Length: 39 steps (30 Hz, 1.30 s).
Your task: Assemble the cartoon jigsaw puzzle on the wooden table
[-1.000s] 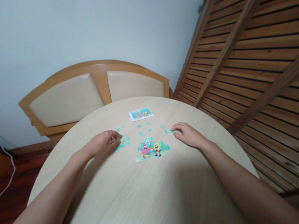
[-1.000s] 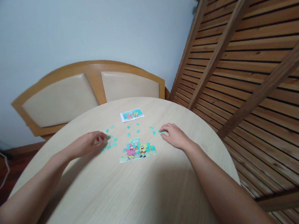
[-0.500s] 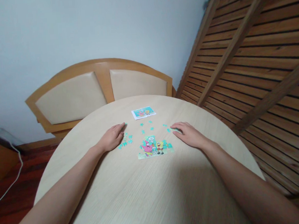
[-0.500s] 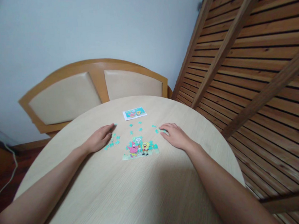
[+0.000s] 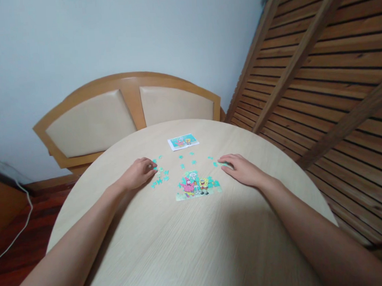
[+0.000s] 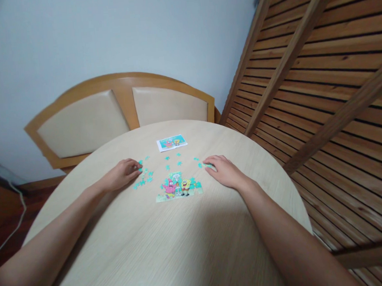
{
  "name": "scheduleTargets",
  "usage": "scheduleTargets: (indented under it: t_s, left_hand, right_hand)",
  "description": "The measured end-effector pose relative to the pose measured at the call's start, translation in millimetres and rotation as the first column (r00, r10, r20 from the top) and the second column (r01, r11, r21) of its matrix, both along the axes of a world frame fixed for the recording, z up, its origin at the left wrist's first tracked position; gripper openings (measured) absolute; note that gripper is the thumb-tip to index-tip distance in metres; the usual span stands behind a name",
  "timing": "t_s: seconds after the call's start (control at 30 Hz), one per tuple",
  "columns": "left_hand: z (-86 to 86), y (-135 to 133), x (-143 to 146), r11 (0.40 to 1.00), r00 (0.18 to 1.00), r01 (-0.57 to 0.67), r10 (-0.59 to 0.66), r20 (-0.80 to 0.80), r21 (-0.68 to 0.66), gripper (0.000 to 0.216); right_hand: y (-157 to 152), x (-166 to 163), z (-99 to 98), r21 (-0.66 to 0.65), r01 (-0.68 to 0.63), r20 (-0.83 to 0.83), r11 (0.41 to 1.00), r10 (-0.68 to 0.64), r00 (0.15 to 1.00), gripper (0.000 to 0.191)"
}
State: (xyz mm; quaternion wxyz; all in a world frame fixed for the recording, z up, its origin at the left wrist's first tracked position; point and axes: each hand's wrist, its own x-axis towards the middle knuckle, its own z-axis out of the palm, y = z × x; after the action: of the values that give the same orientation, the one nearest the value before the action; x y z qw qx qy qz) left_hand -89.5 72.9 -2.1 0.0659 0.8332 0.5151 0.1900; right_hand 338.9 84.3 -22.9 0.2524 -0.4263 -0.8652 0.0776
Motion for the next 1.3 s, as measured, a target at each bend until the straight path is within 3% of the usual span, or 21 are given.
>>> scheduleTargets:
  t_s: [0.23, 0.6, 0.83, 1.13, 1.3]
  left_hand:
    - [-3.8, 2.0, -4.4, 0.994, 0.994, 0.007, 0.005, 0.113, -0.107, 0.029]
    - [5.4, -1.9, -4.6, 0.992, 0.999, 0.032, -0.035, -0.023, -0.125, 0.029]
    - [8.2, -6.0, -2.6, 0.994, 0.998, -0.038, 0.032, -0.055, -0.106, 0.033]
    - [2.0, -3.4, -6.6, 0.985, 0.995, 0.003, 0.015, 0.101, -0.174, 0.029]
    - [9.6, -8.9, -2.2, 0.969, 0.980, 0.058, -0.009, 0.201, -0.240, 0.027]
  right_hand:
    - [-1.5, -0.8, 0.8, 0.009, 0.003, 0.006, 1.000, -0.003, 1.000, 0.028]
    - [-3.4, -2.2, 3.5, -0.005, 0.017, 0.034, 1.000, -0.017, 0.999, 0.029]
    - [-8.3, -5.8, 9.3, -0.020, 0.029, 0.050, 0.999, -0.028, 0.998, 0.029]
    - [-9.8, -6.9, 8.6, -0.016, 0.025, 0.051, 1.000, -0.024, 0.998, 0.030]
    - [-12.6, -12.5, 9.8, 0.036, 0.016, 0.048, 0.999, -0.018, 0.999, 0.032]
